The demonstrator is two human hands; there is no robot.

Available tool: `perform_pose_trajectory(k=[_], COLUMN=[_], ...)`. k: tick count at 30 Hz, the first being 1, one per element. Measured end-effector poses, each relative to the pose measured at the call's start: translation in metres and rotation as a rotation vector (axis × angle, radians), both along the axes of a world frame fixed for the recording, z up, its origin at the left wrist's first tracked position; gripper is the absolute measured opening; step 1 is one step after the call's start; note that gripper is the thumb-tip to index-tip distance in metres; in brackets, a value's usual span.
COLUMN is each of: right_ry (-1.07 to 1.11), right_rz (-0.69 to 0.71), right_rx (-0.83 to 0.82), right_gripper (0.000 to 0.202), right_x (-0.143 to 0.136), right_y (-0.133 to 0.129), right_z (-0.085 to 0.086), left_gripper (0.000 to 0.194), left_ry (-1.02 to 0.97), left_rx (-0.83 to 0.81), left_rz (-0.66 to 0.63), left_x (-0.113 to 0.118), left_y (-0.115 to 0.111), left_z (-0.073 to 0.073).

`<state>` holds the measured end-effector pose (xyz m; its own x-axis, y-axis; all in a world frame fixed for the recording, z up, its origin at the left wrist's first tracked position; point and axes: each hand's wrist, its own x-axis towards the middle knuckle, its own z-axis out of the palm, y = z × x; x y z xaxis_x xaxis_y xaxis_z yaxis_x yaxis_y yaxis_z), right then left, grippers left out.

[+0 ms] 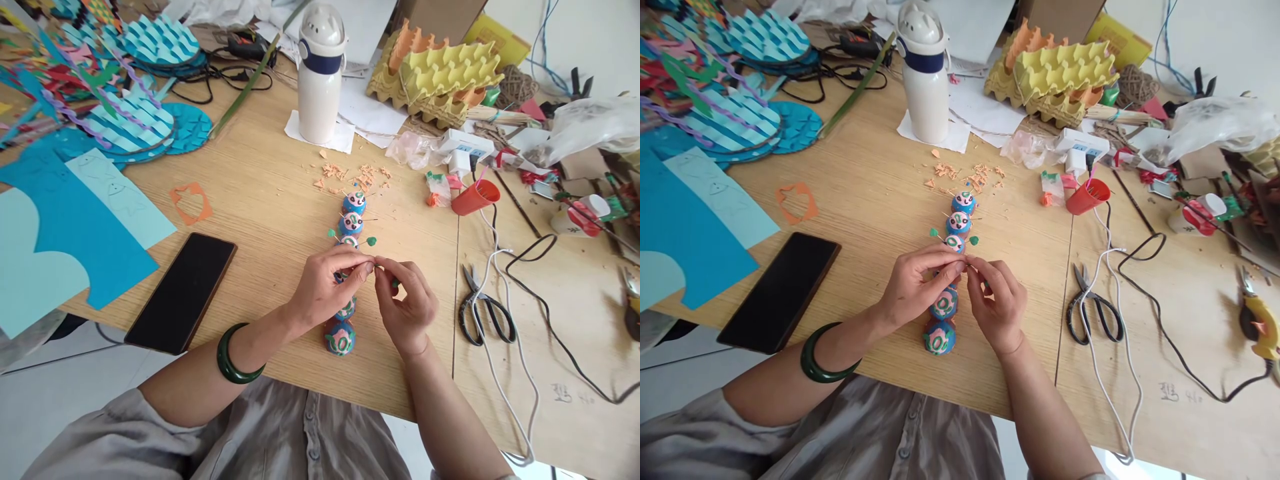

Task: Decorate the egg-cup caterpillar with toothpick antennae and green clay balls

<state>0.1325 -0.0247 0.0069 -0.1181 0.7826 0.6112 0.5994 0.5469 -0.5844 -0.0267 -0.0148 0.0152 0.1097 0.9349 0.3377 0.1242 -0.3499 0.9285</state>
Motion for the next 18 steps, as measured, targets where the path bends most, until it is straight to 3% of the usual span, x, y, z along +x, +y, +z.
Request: perform_pose_trajectory(k=[5, 10, 15, 18], right_ry=[0.003, 0.062, 0.226, 0.293], right_rz=[0.0, 0.02, 0.001, 0.003], right_rx=[0.088, -0.004, -0.125, -0.218], right_gripper=[0.023, 0.02, 0.026, 0.028], right_x=[-0.0017, -0.0013, -0.0015, -0.0024], right_y=[0.0029, 0.0027, 0.0012, -0.0006], right_z=[-0.0018, 0.0004, -0.0022, -0.0037], left_gripper=[0.018, 0.018, 0.021, 0.019], left_ry=[-0.007, -0.063, -0.281, -0.349], left_rx=[-0.016, -0.076, -0.32, -0.375], left_rz=[-0.012, -0.032, -0.061, -0.061], left_x=[0.0004, 0.0003, -0.0005, -0.0007], left_y=[0.0002, 0.0002, 0.0012, 0.0024], left_z=[-0.0009, 0.0004, 0.0056, 0.0086])
